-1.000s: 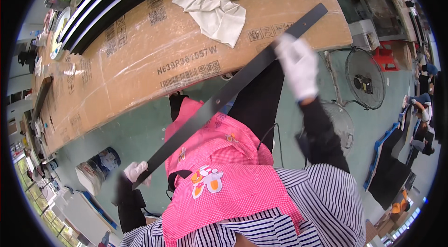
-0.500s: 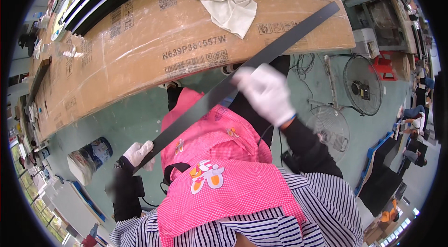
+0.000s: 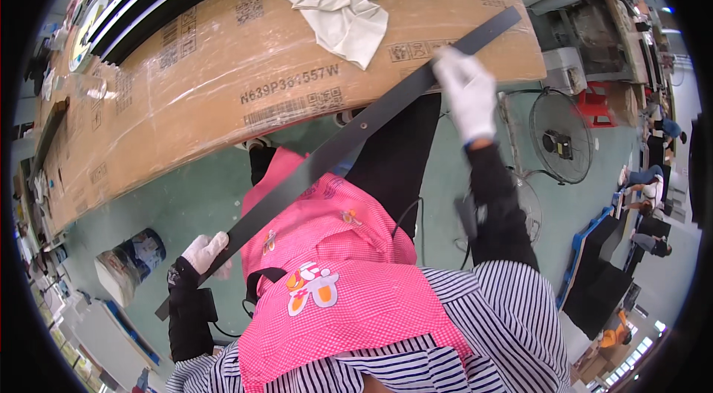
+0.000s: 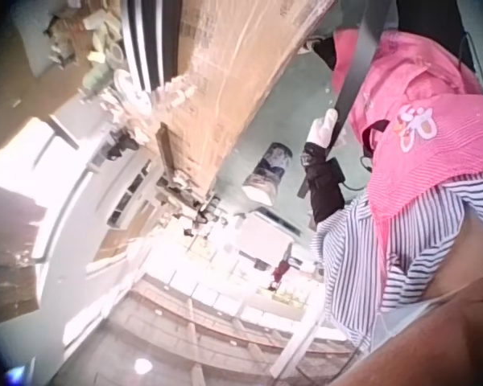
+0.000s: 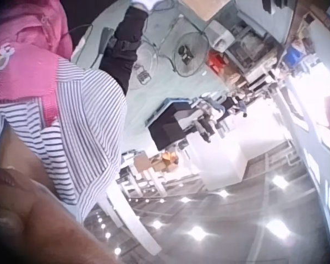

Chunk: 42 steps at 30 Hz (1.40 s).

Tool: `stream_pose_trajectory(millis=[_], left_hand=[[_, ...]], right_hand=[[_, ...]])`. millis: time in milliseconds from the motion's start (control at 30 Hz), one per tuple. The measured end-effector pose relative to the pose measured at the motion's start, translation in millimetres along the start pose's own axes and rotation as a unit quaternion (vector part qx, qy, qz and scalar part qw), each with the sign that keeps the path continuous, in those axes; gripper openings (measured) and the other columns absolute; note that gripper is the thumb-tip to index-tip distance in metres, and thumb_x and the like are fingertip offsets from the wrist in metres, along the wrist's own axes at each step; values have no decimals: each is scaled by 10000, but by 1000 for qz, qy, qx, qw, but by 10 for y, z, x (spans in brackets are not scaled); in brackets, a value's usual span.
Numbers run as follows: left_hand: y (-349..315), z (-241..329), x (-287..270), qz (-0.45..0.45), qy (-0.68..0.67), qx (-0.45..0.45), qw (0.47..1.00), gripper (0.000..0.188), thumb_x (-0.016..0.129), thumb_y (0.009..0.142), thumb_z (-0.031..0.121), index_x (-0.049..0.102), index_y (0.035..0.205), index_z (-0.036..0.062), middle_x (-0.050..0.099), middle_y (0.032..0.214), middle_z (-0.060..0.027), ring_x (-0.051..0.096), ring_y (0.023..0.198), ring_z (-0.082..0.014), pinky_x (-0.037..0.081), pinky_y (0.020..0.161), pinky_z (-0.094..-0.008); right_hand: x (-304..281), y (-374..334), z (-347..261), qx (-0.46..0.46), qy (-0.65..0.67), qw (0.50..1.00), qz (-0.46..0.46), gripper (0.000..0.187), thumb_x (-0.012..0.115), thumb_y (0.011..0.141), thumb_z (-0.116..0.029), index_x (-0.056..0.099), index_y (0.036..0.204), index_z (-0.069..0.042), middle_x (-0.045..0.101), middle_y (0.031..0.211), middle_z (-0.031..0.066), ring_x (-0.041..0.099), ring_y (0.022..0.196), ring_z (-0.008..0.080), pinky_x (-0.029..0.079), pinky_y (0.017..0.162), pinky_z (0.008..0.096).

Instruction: The recorder uses a blue cleaning block and a cloth to clean long black metal or composite bars on a workbench.

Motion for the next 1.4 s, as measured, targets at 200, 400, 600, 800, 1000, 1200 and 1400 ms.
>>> stream_pose_trajectory(millis=[200, 400, 600, 800, 1000, 1200, 1400], left_hand=[[50, 38, -16, -12, 1, -5, 1000, 764, 430, 1023, 633, 682, 745, -33, 683, 618, -146, 695, 562, -247, 550, 561, -349], [90, 188, 26, -16, 2, 8, 1000, 754, 429, 1027, 616, 689, 728, -25, 670, 595, -144, 679, 536, -241, 537, 534, -341], [320, 861, 266, 30, 22, 35, 999, 764, 436, 1023, 621, 693, 717, -29, 668, 587, -150, 673, 514, -235, 530, 519, -342], [546, 1594, 508, 1, 54, 50, 997, 811, 394, 1019, 652, 695, 733, -45, 674, 600, -157, 689, 530, -262, 568, 551, -356], [693, 1723, 574, -23, 70, 59, 996, 875, 350, 1008, 702, 702, 741, -53, 683, 617, -171, 702, 554, -280, 586, 566, -362], [735, 1984, 758, -32, 21, 36, 999, 873, 374, 969, 752, 698, 761, -31, 696, 646, -190, 704, 563, -283, 593, 561, -361], [969, 2489, 939, -114, 37, 85, 989, 859, 291, 1000, 717, 695, 826, -21, 714, 704, -206, 704, 573, -293, 598, 584, -374]], right_hand=[[-473, 630, 774, 5, -97, 995, 32, 284, 710, 947, -249, 763, 1118, -29, 750, 1037, 156, 720, 962, 282, 535, 883, 348], [536, -892, -609, -236, -123, 959, -94, 65, 636, 921, -221, 669, 873, -192, 542, 715, 56, 580, 652, 245, 481, 562, 393], [259, -444, -640, -214, -126, 964, -91, 124, 600, 941, -242, 700, 904, -178, 634, 791, 44, 594, 712, 286, 507, 647, 407], [-492, 555, 828, 61, -141, 987, 47, 279, 702, 946, -221, 755, 1156, -45, 748, 1084, 174, 722, 1004, 295, 534, 905, 354], [357, -555, -448, -122, -80, 989, -36, 95, 695, 922, -195, 756, 981, -152, 585, 743, 69, 617, 681, 260, 509, 605, 372], [496, -707, -702, -172, -30, 978, -117, 71, 665, 909, -208, 725, 903, -171, 597, 755, 74, 628, 715, 281, 518, 636, 411], [-133, 181, 444, -12, -98, 993, 72, 195, 697, 945, -206, 775, 1061, -70, 725, 930, 149, 696, 855, 297, 537, 807, 370]])
Point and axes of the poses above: each hand's wrist, its own y-axis towards the middle knuckle, its own x-axis out of the palm, z = x × y, the point moved 2 cm from there along y, towards the middle knuckle
